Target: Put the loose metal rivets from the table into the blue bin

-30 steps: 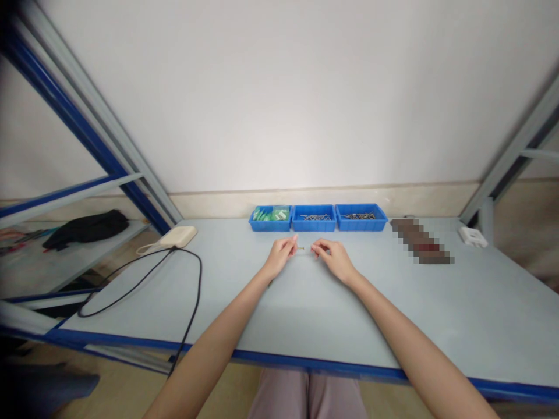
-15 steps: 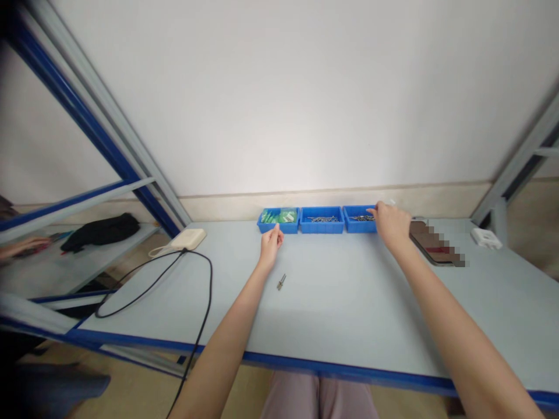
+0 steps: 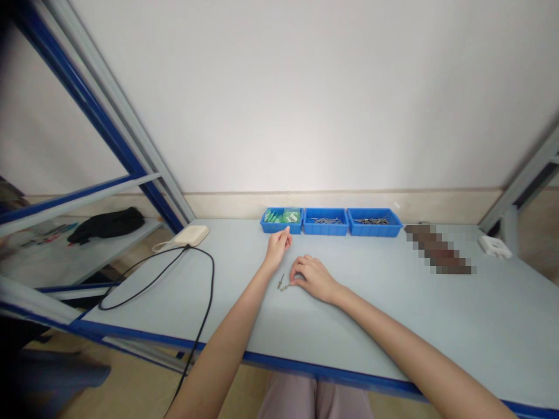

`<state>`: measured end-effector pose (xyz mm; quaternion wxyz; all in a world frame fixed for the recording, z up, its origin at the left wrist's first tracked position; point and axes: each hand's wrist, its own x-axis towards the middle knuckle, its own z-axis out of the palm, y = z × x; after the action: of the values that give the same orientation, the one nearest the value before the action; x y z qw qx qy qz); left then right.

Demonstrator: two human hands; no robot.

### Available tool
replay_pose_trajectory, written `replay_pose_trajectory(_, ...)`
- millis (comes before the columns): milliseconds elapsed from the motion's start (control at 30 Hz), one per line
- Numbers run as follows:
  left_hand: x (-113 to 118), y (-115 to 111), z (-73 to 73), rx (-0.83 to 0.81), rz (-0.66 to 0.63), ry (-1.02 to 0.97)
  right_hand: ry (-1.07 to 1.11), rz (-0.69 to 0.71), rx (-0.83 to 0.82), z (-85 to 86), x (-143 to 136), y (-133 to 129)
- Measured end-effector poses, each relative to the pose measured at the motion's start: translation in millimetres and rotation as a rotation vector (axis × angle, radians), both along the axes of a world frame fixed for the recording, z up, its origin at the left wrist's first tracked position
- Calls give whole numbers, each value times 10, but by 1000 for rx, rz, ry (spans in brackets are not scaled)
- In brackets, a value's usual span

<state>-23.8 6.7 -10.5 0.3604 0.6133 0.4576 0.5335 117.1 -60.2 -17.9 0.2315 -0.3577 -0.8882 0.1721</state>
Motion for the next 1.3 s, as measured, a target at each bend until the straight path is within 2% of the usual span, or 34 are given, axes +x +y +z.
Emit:
replay_pose_trajectory(133,34,-9,-24,-44,-87,66,-18,-93,-13,41,229,34)
replay_pose_trajectory(300,126,-65,-85,-170,-325,73,283,-324,-209,66,655,191)
replay_pose_trajectory(367,176,-118,-88,-215,-447,98,349,-401,-198,94,745,226)
replay_pose_trajectory(433,219,-174,-76,-267,-560,121,359,-417,-155,134,763,227)
replay_pose_trajectory(500,246,-215,-57,-298,-622,121,334,-411,-98,168,737,207)
replay_pose_trajectory(733,270,-209,-31,-295,-608,43,278,-435,19,161,683,170)
replay_pose_trajectory(867,270,-209,-26,-271,-572,48,253,-462,-52,156,691,168)
replay_pose_trajectory(1033,269,-209,-27,-259,-556,50,233,-373,-203,145,695,172)
replay_pose_trajectory(1300,252,-211,9,-244,-535,32,340,-375,-182,98,694,213)
